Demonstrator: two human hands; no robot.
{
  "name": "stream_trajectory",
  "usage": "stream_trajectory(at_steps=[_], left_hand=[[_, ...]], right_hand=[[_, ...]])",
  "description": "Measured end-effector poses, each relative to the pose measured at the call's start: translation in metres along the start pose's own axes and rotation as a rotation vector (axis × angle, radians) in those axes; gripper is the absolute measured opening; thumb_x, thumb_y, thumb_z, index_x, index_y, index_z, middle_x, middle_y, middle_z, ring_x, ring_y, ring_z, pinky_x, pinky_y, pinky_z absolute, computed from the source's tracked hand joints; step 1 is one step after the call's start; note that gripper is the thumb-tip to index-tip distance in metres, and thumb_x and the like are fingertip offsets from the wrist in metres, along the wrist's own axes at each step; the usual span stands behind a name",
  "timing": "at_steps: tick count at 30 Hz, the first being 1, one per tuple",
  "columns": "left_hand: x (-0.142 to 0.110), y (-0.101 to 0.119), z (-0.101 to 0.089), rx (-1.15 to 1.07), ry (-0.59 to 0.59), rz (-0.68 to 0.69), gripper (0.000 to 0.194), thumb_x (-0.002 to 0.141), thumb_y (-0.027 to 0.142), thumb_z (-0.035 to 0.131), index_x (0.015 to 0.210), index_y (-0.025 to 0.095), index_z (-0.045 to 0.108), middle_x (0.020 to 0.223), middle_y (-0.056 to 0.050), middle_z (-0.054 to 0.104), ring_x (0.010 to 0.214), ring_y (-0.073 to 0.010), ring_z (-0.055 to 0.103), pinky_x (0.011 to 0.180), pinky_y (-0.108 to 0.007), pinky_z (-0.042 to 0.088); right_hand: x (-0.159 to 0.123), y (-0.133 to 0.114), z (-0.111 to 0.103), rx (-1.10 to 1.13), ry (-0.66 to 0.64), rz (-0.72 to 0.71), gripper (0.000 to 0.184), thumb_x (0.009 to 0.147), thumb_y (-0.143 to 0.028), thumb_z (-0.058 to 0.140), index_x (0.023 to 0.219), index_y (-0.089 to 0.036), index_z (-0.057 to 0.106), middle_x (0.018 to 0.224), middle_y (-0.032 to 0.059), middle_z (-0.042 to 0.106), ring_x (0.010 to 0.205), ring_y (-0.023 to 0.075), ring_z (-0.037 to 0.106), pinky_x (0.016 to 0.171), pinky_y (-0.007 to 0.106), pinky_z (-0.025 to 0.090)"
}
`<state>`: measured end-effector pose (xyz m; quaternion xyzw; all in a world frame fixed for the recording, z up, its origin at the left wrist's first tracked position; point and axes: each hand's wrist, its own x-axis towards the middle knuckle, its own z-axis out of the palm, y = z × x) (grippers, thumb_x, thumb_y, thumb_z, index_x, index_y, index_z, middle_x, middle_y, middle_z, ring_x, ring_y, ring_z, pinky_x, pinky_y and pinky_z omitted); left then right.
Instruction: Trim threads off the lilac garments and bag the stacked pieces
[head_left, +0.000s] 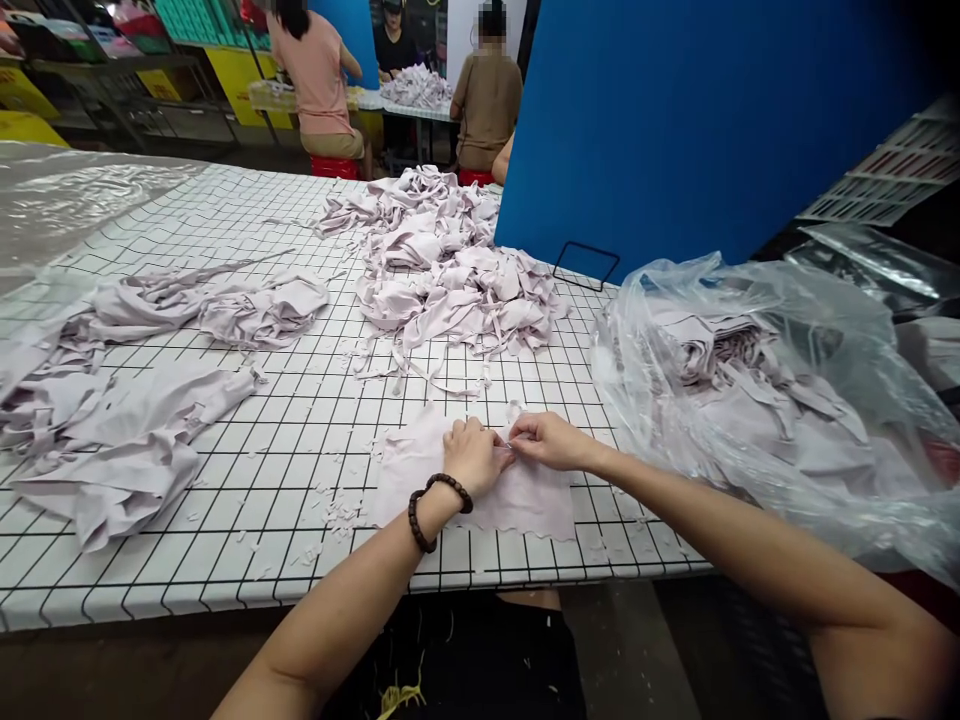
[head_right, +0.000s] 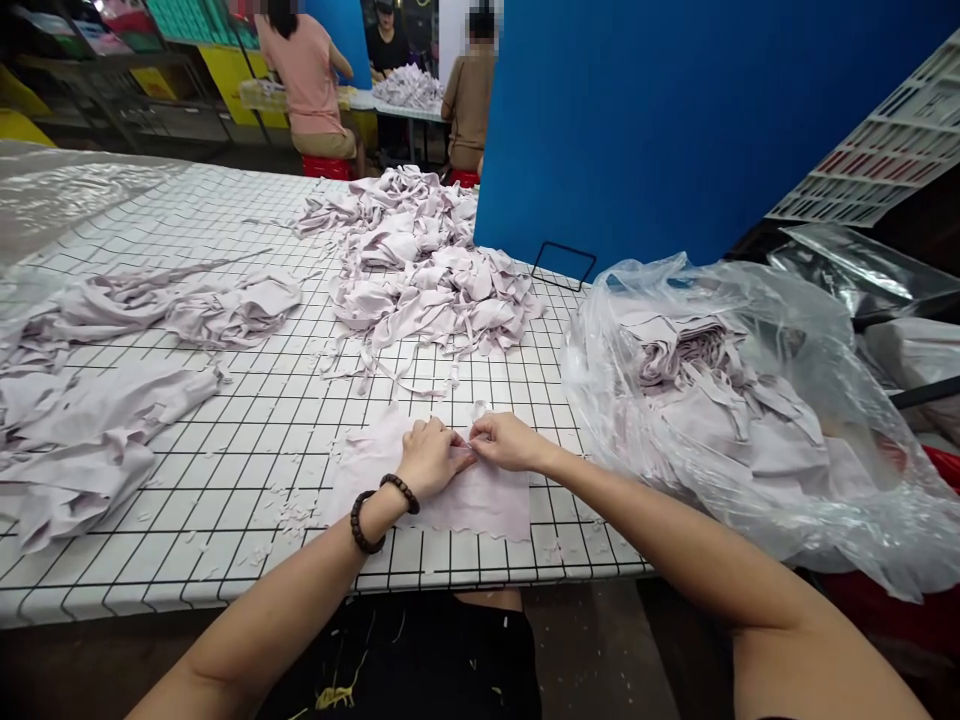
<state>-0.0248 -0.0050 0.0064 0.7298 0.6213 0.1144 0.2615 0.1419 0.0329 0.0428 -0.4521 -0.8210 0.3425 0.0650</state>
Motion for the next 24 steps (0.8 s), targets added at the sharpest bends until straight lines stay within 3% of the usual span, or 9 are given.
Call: stream_trajectory(at_steps=[5,19,24], left_hand=[[-0.0015,-0.0017,0.0015,-0.034,0.026,0.007,0.035,0.083,0.053,0.05,0.089,0.025,0.071,0.1,-0.009,0.055,0.102,-0.0286,0.044,0.085,-0.04,0.033],[0.0005,-0.0049,0.0056,-0.07,0.047,0.008,0.036,0.082,0.054,0.051,0.087,0.025,0.072,0.097,-0.009,0.056,0.1,-0.0286,0.043,0.083,-0.04,0.033],[0.0012,-0.0043,0.0037,-0.086,0.034,0.005,0.031,0.081,0.051,0.054,0.085,0.026,0.072,0.097,-0.008,0.056,0.101,-0.0289,0.044,0.084,-0.04,0.033]], right_hand=[[0.0012,-0.0028,0.0006,-0.053,-0.011,-0.04,0.017,0.079,-0.02,0.052,0.079,-0.017,0.068,0.081,0.0045,0.068,0.076,0.016,0.059,0.068,0.025,0.041],[0.005,-0.0063,0.0006,-0.262,-0.056,-0.13,0.014,0.078,-0.016,0.051,0.077,-0.016,0.065,0.078,0.0061,0.067,0.075,0.0177,0.058,0.069,0.026,0.041],[0.0081,-0.0075,-0.0028,-0.433,-0.155,-0.182,0.014,0.078,-0.017,0.05,0.077,-0.016,0.064,0.079,0.0082,0.066,0.075,0.0197,0.059,0.066,0.028,0.038]])
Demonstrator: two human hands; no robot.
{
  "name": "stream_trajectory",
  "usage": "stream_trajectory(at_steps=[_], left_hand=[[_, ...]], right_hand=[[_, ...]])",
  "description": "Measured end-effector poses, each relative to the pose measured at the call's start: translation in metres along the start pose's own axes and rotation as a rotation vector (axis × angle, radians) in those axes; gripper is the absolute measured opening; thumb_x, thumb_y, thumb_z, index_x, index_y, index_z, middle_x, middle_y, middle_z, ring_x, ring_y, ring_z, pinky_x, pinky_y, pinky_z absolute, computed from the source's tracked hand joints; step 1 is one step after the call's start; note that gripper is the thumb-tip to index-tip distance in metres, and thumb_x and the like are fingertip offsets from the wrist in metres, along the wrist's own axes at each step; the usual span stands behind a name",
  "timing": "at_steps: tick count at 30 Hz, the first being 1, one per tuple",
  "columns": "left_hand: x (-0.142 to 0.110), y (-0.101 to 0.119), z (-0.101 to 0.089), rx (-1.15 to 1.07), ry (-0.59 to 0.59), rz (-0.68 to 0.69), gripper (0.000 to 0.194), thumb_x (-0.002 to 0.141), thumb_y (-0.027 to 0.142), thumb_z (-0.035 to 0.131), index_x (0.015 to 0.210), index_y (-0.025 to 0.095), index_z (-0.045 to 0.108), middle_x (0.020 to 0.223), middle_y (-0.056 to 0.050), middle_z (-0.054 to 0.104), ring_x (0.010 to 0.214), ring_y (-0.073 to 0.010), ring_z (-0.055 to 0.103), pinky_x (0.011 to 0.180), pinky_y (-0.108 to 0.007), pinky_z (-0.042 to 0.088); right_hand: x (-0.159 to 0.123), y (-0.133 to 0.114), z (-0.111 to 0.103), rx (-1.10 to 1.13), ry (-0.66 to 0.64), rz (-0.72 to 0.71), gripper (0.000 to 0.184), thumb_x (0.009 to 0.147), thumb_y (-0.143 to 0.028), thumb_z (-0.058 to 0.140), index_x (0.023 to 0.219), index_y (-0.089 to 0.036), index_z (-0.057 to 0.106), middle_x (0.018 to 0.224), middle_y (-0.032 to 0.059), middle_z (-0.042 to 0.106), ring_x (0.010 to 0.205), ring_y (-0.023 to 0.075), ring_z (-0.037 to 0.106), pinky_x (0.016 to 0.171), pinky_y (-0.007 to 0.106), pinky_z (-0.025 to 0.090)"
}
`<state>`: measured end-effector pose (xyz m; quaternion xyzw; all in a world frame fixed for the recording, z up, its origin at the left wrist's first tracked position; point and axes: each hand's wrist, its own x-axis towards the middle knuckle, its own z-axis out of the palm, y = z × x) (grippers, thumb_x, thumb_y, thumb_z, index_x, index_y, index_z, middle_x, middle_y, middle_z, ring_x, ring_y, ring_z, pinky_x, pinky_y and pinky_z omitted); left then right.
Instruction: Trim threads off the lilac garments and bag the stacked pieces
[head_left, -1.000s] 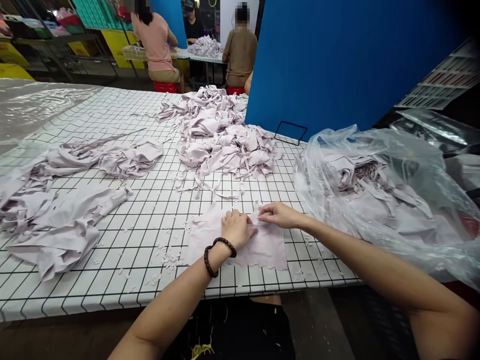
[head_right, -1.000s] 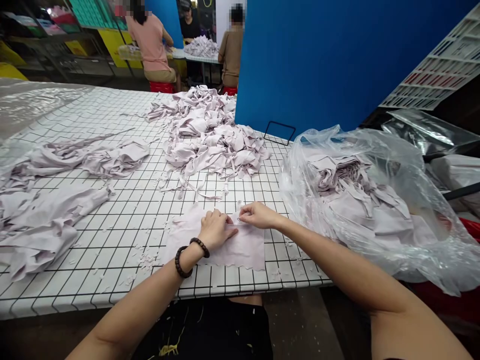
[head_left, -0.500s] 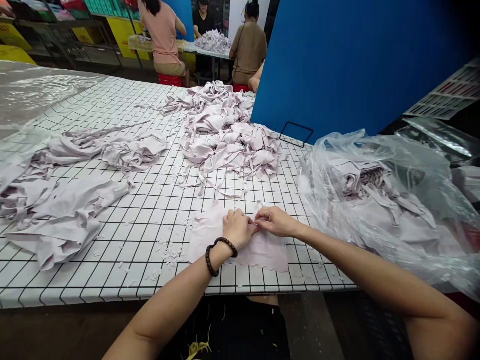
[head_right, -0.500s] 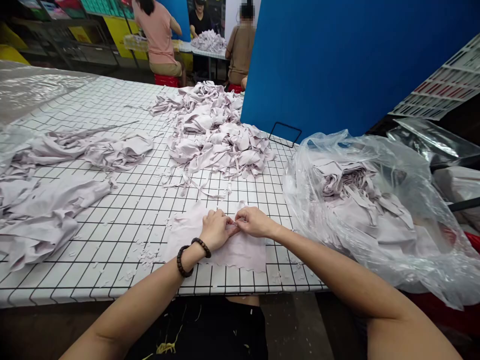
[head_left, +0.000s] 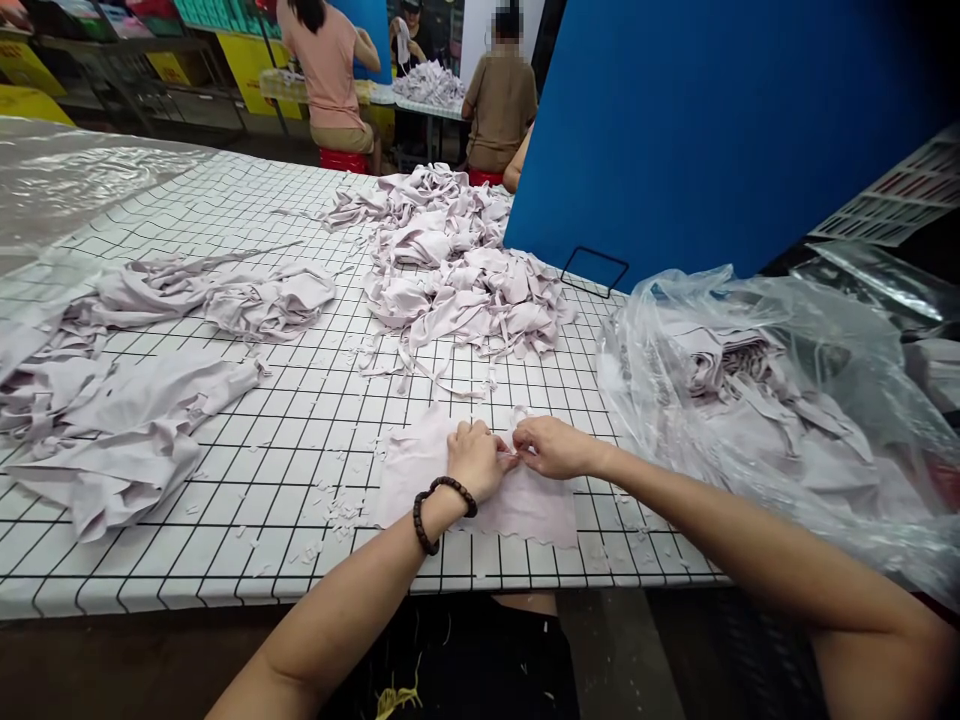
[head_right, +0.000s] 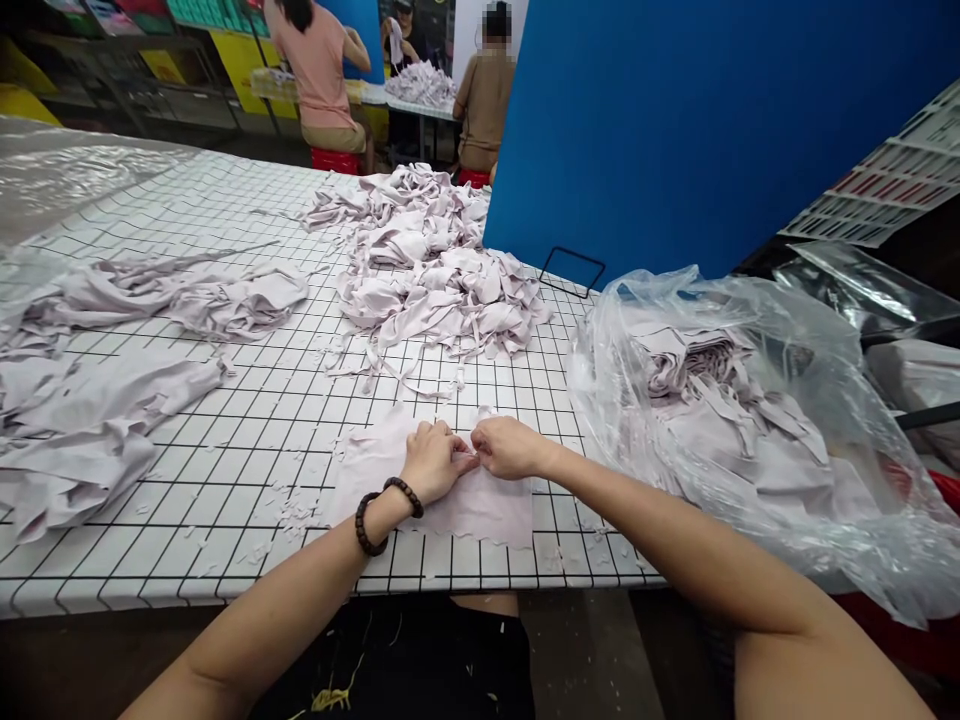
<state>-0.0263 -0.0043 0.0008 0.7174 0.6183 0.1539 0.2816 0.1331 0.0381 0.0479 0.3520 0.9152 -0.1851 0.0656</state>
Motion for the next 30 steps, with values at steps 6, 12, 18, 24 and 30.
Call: stream_trajectory(at_steps=[6,12,18,24,30], left_hand=[[0.0,-0.001,0.001,-0.011,0.011,0.02,0.028,0.08,0.05,0.057,0.081,0.026,0.072,0.095,-0.008,0.056,0.099,-0.029,0.043,0.083,-0.041,0.032],[-0.009,0.003,-0.008,-0.088,0.136,0.014,0.045,0.067,0.041,0.075,0.105,0.022,0.06,0.107,-0.008,0.053,0.1,-0.0269,0.046,0.087,-0.041,0.037],[-0.016,-0.023,-0.044,-0.613,0.108,-0.021,0.032,0.081,0.033,0.061,0.107,0.016,0.056,0.108,-0.01,0.055,0.093,-0.0187,0.055,0.083,-0.033,0.045],[-0.002,-0.055,-0.056,-1.381,0.008,-0.418,0.047,0.084,0.018,0.057,0.126,0.011,0.037,0.111,-0.016,0.059,0.08,-0.012,0.064,0.077,-0.026,0.051],[0.001,-0.069,-0.056,-1.533,-0.066,-0.447,0.06,0.081,0.012,0.058,0.133,0.015,0.029,0.115,-0.017,0.06,0.09,-0.0169,0.067,0.077,-0.027,0.054]], right_hand=[[0.017,0.01,-0.025,-0.023,-0.182,0.046,0.015,0.073,-0.013,0.056,0.079,-0.019,0.068,0.086,0.0073,0.065,0.074,0.0194,0.058,0.061,0.027,0.036],[0.045,0.055,-0.048,0.068,0.067,0.336,0.049,0.065,0.001,0.052,0.111,-0.015,0.06,0.108,0.0113,0.055,0.091,0.0198,0.055,0.075,0.026,0.042],[0.108,0.026,-0.03,0.12,0.323,0.158,0.037,0.078,-0.003,0.045,0.107,-0.017,0.062,0.11,0.0092,0.054,0.099,0.0174,0.054,0.085,0.025,0.041],[0.17,-0.011,-0.024,-0.259,0.185,-0.057,0.026,0.081,-0.011,0.048,0.101,-0.017,0.064,0.111,0.0117,0.053,0.096,0.0218,0.053,0.077,0.028,0.04],[0.186,-0.005,-0.04,-0.163,0.031,-0.166,0.015,0.069,-0.014,0.058,0.083,-0.016,0.062,0.097,0.0072,0.06,0.084,0.0178,0.055,0.067,0.023,0.039]])
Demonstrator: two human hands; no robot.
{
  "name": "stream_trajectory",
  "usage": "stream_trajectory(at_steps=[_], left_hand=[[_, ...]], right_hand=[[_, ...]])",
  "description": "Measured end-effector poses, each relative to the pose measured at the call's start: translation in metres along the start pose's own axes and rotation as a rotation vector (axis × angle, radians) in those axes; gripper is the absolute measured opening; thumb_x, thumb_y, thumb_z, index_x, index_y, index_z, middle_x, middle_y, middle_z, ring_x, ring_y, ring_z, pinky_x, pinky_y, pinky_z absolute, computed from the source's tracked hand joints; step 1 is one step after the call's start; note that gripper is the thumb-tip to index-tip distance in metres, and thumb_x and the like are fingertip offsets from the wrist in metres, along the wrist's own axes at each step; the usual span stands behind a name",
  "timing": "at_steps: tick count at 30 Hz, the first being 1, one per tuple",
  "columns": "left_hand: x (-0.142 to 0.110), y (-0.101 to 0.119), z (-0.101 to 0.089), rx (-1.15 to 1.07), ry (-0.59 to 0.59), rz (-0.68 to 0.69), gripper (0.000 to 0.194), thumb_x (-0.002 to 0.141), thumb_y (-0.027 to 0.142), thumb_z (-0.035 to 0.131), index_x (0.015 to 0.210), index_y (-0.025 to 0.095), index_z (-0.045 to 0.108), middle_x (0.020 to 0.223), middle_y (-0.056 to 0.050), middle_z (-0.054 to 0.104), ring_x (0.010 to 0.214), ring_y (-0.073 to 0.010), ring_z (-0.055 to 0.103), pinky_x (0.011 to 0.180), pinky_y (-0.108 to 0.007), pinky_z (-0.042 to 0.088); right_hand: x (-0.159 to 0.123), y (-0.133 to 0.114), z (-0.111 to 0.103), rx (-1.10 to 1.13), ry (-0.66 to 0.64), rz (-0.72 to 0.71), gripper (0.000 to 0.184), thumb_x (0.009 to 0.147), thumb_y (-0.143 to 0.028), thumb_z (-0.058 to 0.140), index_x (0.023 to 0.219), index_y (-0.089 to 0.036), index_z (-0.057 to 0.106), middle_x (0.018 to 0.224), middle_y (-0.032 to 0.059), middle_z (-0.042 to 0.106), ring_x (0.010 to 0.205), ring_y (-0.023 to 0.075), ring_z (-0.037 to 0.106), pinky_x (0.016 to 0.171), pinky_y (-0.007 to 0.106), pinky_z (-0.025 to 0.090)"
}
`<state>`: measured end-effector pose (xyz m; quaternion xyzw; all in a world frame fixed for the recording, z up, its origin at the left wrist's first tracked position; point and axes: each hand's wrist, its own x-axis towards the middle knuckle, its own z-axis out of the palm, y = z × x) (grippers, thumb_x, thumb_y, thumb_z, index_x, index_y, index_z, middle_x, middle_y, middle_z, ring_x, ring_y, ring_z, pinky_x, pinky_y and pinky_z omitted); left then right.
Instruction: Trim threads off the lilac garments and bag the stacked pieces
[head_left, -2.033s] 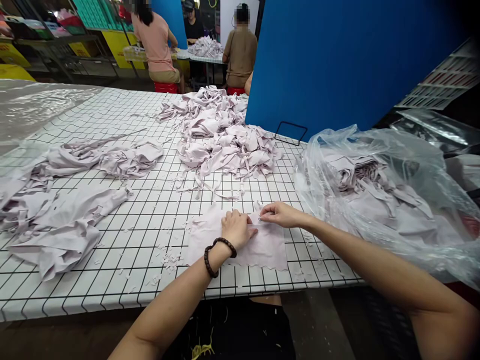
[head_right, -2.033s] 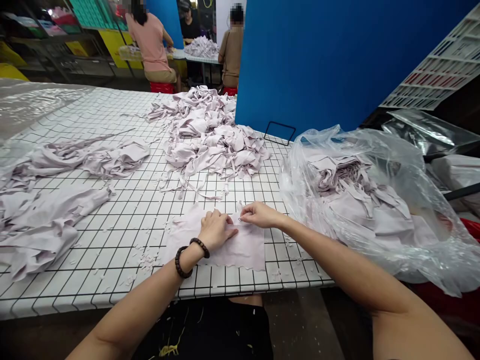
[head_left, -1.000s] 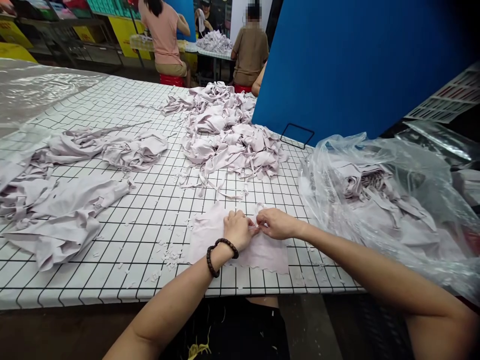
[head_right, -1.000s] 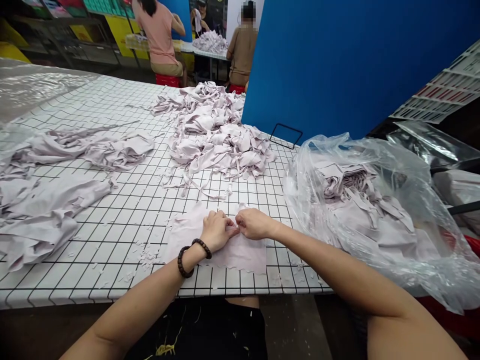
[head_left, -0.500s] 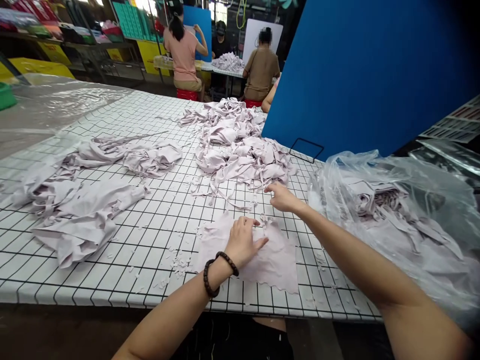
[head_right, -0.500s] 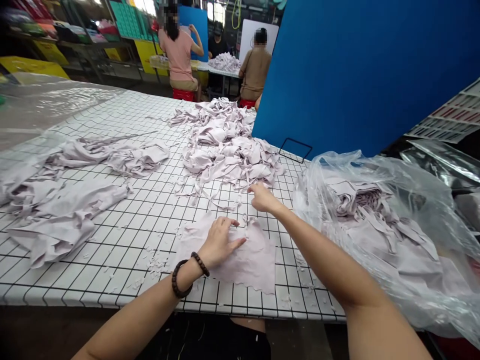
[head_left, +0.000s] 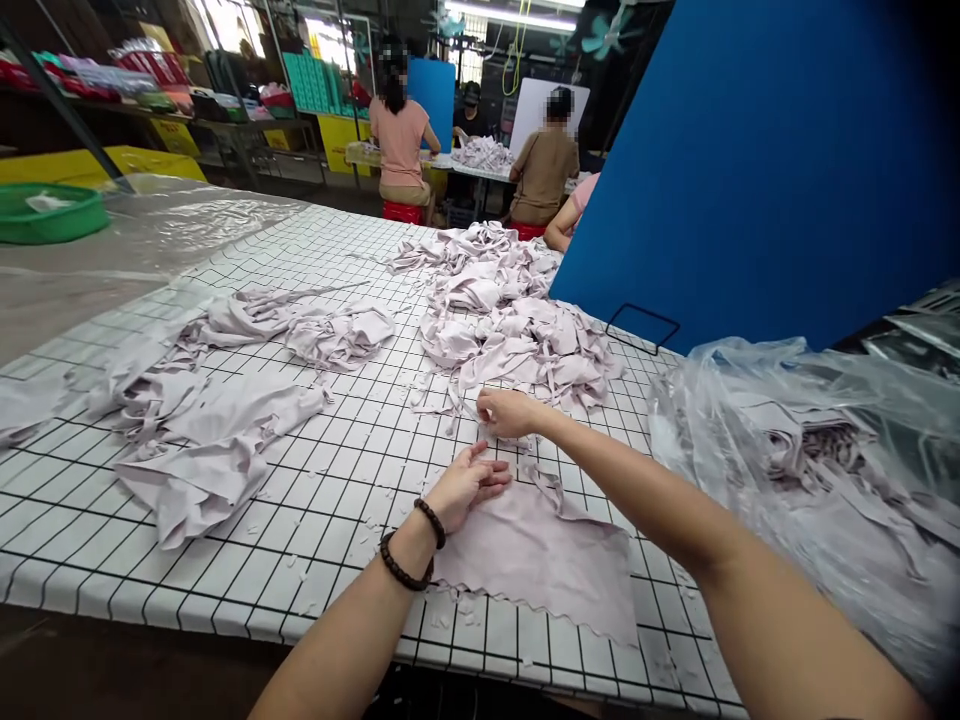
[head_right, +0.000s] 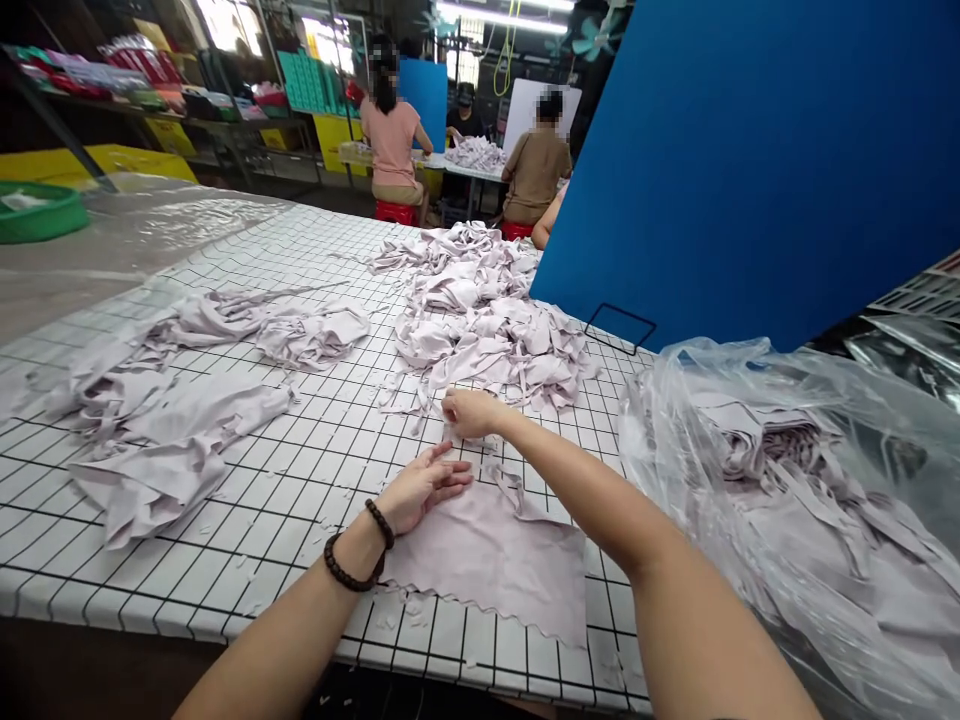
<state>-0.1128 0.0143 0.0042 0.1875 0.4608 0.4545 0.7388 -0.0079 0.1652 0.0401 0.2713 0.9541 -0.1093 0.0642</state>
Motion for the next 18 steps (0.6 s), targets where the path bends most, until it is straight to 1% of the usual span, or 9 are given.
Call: stream_trajectory(at_steps=[3,5,7,9,12,14,16,18], left_hand=[[0.001,0.001,-0.003,-0.018,-0.007,-0.023,0.061,0.08,0.01,0.057,0.134,0.016,0.028,0.116,-0.016,0.061,0.093,-0.0179,0.066,0.078,-0.027,0.054],[0.001,0.002,-0.003,-0.024,-0.003,-0.034,0.061,0.08,0.01,0.057,0.134,0.017,0.029,0.118,-0.017,0.06,0.094,-0.0184,0.066,0.079,-0.028,0.054],[0.001,0.002,-0.003,-0.023,0.007,-0.042,0.062,0.079,0.01,0.057,0.134,0.017,0.03,0.119,-0.017,0.059,0.096,-0.0188,0.066,0.08,-0.029,0.053],[0.0,0.003,-0.003,-0.022,0.017,-0.044,0.061,0.078,0.009,0.057,0.133,0.016,0.031,0.119,-0.018,0.059,0.096,-0.0191,0.065,0.083,-0.03,0.053],[0.0,0.002,-0.003,-0.03,0.019,-0.03,0.06,0.078,0.008,0.057,0.131,0.016,0.033,0.119,-0.018,0.058,0.095,-0.0194,0.065,0.085,-0.032,0.052],[0.0,0.002,-0.003,-0.032,0.022,-0.027,0.058,0.078,0.009,0.058,0.13,0.016,0.034,0.119,-0.018,0.058,0.095,-0.0194,0.065,0.085,-0.032,0.052],[0.0,0.002,-0.003,-0.029,0.027,-0.03,0.054,0.078,0.009,0.059,0.127,0.016,0.036,0.119,-0.018,0.058,0.095,-0.0192,0.065,0.085,-0.031,0.052],[0.0,0.003,-0.002,-0.022,0.033,-0.035,0.048,0.078,0.009,0.058,0.122,0.014,0.039,0.119,-0.018,0.058,0.096,-0.019,0.065,0.084,-0.03,0.052]], right_hand=[[-0.001,0.011,-0.008,0.196,-0.066,0.036,0.02,0.068,-0.012,0.057,0.086,-0.016,0.063,0.084,0.0035,0.064,0.073,0.0142,0.055,0.063,0.021,0.038],[-0.003,0.022,-0.016,0.28,-0.138,0.07,0.017,0.071,-0.016,0.057,0.086,-0.017,0.065,0.079,0.0028,0.066,0.069,0.0135,0.056,0.06,0.022,0.038],[-0.005,0.033,-0.029,0.299,-0.233,0.127,0.015,0.073,-0.023,0.058,0.084,-0.018,0.068,0.074,0.0027,0.067,0.066,0.0142,0.056,0.058,0.023,0.038],[-0.009,0.044,-0.044,0.251,-0.298,0.202,0.015,0.072,-0.029,0.062,0.08,-0.019,0.072,0.071,0.0029,0.067,0.064,0.0151,0.056,0.057,0.025,0.036],[-0.02,0.056,-0.069,0.16,-0.318,0.291,0.017,0.067,-0.036,0.069,0.074,-0.021,0.074,0.071,0.0033,0.068,0.063,0.0161,0.055,0.057,0.027,0.034],[-0.029,0.061,-0.085,0.168,-0.325,0.336,0.023,0.063,-0.043,0.073,0.071,-0.021,0.073,0.069,0.0037,0.067,0.063,0.0159,0.054,0.057,0.028,0.033],[-0.039,0.064,-0.097,0.264,-0.306,0.362,0.032,0.061,-0.05,0.073,0.07,-0.019,0.072,0.068,0.0039,0.065,0.062,0.0148,0.052,0.057,0.027,0.033],[-0.049,0.066,-0.103,0.442,-0.25,0.353,0.038,0.064,-0.054,0.071,0.073,-0.017,0.071,0.068,0.0037,0.063,0.063,0.0136,0.052,0.058,0.027,0.034]])
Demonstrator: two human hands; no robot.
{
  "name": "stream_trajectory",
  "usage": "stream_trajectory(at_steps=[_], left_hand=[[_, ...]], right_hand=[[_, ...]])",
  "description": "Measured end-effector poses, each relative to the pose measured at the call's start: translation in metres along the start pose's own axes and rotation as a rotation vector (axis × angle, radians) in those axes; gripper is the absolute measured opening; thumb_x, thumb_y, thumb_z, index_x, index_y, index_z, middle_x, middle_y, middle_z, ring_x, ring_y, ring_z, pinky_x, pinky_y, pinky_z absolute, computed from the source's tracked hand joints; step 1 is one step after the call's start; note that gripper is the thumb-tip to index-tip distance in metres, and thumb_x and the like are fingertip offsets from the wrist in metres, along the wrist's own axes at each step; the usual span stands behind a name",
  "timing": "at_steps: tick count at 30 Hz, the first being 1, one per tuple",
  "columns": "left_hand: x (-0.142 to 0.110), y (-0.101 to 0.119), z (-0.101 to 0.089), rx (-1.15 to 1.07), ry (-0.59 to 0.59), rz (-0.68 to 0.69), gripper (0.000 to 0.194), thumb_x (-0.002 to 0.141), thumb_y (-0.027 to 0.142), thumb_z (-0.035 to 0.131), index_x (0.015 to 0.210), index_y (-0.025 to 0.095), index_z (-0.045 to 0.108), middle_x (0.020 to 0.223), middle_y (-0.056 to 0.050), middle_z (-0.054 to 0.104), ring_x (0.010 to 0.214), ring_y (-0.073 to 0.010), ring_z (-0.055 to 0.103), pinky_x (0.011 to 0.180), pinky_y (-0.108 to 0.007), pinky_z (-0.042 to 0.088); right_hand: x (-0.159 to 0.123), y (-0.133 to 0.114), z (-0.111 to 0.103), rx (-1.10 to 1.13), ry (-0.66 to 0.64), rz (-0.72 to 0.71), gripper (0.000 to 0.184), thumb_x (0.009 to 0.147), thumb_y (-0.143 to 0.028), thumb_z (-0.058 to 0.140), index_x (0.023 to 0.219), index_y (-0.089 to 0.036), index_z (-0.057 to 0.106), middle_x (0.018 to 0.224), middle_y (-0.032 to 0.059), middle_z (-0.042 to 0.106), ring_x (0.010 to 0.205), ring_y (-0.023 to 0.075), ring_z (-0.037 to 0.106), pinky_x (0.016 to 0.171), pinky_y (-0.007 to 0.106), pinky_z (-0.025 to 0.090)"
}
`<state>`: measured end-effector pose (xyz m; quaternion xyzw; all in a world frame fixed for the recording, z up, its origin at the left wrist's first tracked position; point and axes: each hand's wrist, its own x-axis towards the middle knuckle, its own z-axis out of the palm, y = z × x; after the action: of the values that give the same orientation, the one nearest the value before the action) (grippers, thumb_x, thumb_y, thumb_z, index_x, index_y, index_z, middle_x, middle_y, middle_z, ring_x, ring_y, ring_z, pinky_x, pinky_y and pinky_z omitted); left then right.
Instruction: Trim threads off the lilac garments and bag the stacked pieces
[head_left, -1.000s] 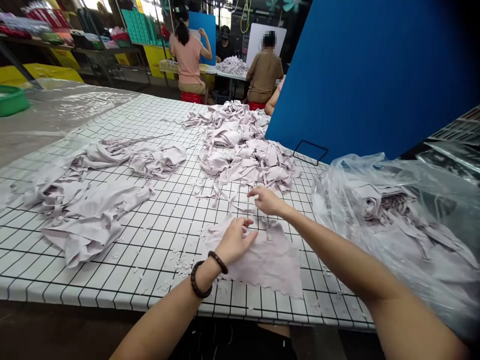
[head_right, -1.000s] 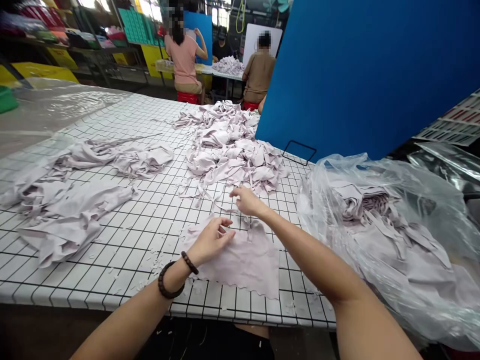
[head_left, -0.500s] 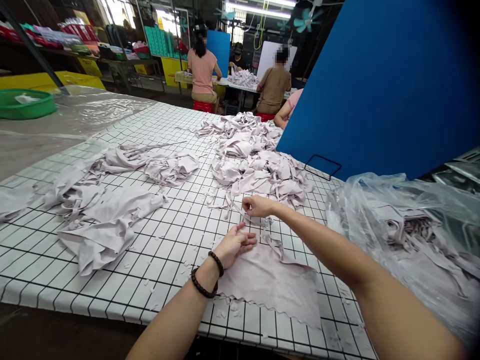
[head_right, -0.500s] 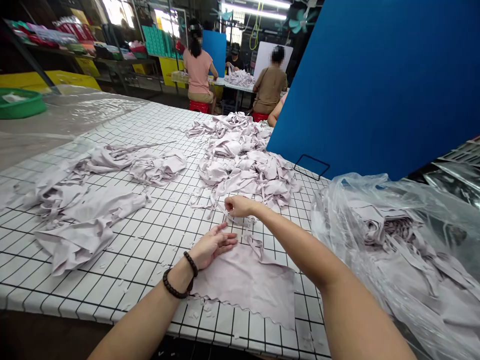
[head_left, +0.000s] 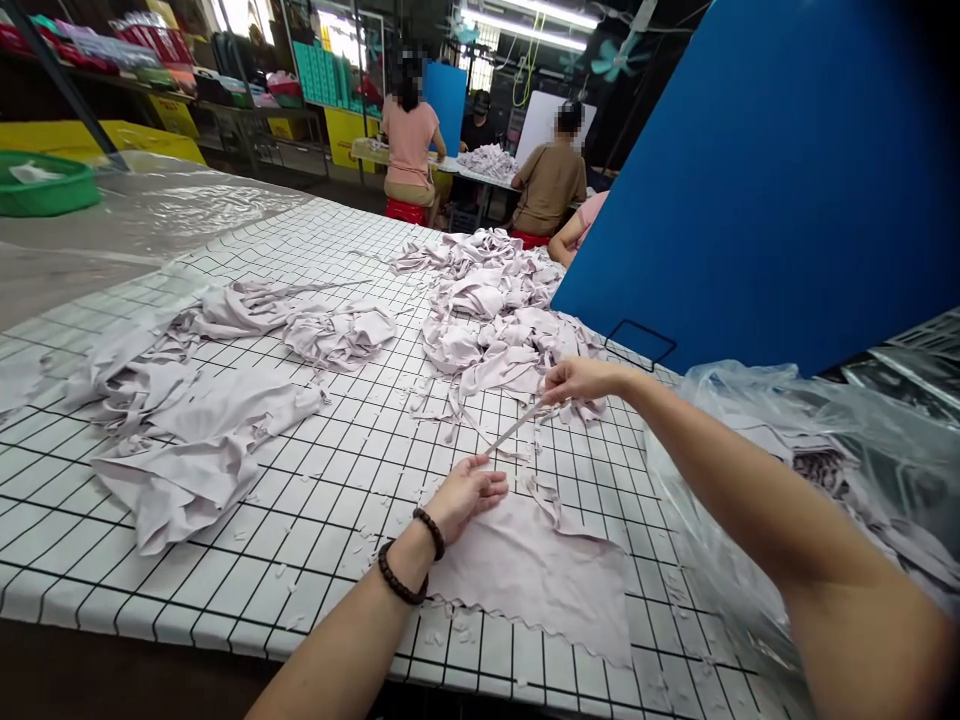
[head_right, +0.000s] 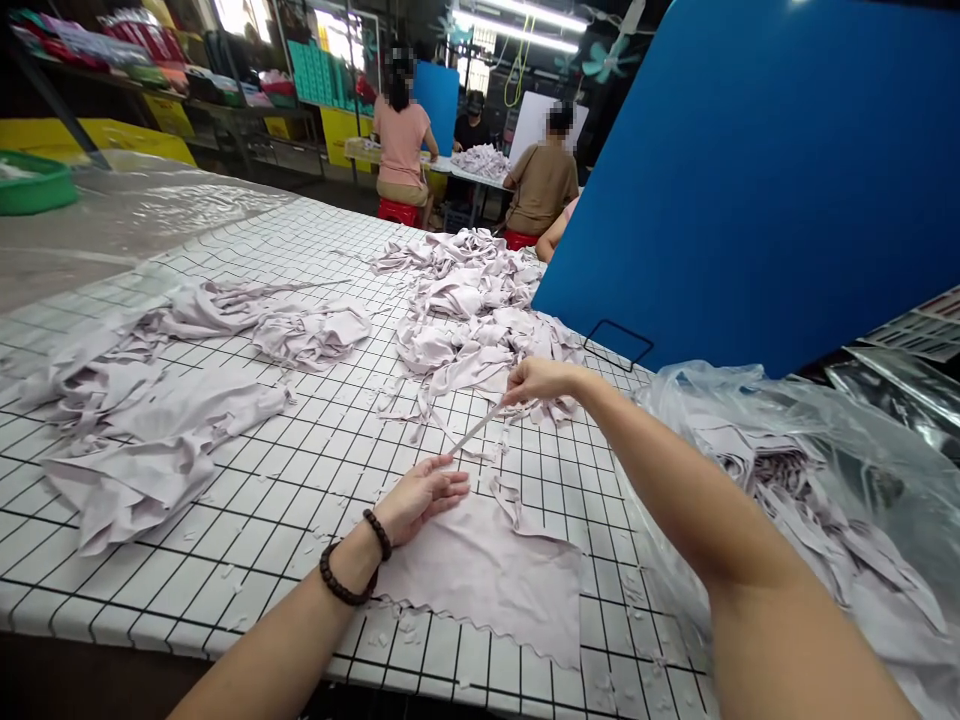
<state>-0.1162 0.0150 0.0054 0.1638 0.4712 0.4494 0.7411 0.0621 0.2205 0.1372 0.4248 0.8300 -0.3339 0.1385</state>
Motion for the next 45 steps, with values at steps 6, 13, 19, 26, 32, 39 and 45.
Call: stream_trajectory(at_steps=[6,13,19,26,32,39,45], left_hand=[[-0.001,0.0,0.001,-0.011,0.008,-0.008,0.04,0.08,0.013,0.059,0.116,0.014,0.042,0.117,-0.017,0.059,0.094,-0.018,0.066,0.08,-0.028,0.054],[0.001,-0.003,-0.001,-0.038,0.003,0.004,0.044,0.079,0.016,0.063,0.118,0.014,0.043,0.117,-0.017,0.06,0.091,-0.0177,0.066,0.08,-0.028,0.054],[-0.009,0.006,0.005,-0.073,-0.151,-0.04,0.041,0.084,0.045,0.056,0.107,0.011,0.059,0.117,-0.016,0.061,0.101,-0.0198,0.062,0.085,-0.028,0.051],[-0.013,0.009,0.01,-0.274,-0.291,0.058,0.028,0.09,0.029,0.05,0.11,0.012,0.058,0.12,-0.014,0.059,0.095,-0.0169,0.062,0.079,-0.027,0.053],[-0.014,0.013,0.01,-0.224,-0.345,0.024,0.031,0.092,0.036,0.047,0.116,0.019,0.055,0.118,-0.011,0.057,0.085,-0.0173,0.063,0.075,-0.035,0.054],[-0.024,0.013,0.01,0.068,-0.32,0.023,0.042,0.078,0.043,0.066,0.108,0.013,0.063,0.105,-0.013,0.064,0.087,-0.0174,0.064,0.083,-0.031,0.051],[-0.026,0.005,0.009,0.341,-0.224,0.084,0.038,0.07,0.034,0.076,0.098,0.011,0.068,0.094,-0.011,0.068,0.079,-0.0139,0.063,0.072,-0.024,0.05]], right_hand=[[-0.021,0.007,0.011,0.557,0.009,-0.148,0.048,0.071,-0.046,0.068,0.108,-0.014,0.064,0.079,0.0046,0.065,0.067,0.0104,0.054,0.061,0.025,0.039],[-0.039,0.001,0.03,0.55,0.287,-0.155,0.041,0.069,-0.045,0.07,0.095,-0.015,0.058,0.082,0.007,0.067,0.063,0.0122,0.055,0.056,0.026,0.041],[-0.066,-0.041,0.102,0.018,0.674,-0.298,0.018,0.087,-0.033,0.051,0.086,-0.019,0.062,0.085,0.0078,0.063,0.076,0.0175,0.055,0.07,0.031,0.043],[-0.076,-0.057,0.184,0.131,0.508,-0.328,0.018,0.087,-0.035,0.051,0.087,-0.02,0.061,0.092,0.0087,0.063,0.083,0.0195,0.055,0.073,0.033,0.043],[-0.06,-0.046,0.176,0.608,0.366,-0.109,0.025,0.073,-0.041,0.067,0.083,-0.018,0.067,0.089,0.0041,0.063,0.07,0.0133,0.052,0.063,0.027,0.042],[-0.035,-0.042,0.183,1.066,0.277,0.027,0.026,0.059,-0.035,0.077,0.067,-0.013,0.064,0.058,-0.0021,0.057,0.052,0.0086,0.047,0.052,0.023,0.037],[-0.033,-0.045,0.185,1.116,0.33,0.092,0.033,0.058,-0.041,0.078,0.066,-0.012,0.063,0.056,-0.0006,0.058,0.048,0.006,0.041,0.046,0.021,0.029]])
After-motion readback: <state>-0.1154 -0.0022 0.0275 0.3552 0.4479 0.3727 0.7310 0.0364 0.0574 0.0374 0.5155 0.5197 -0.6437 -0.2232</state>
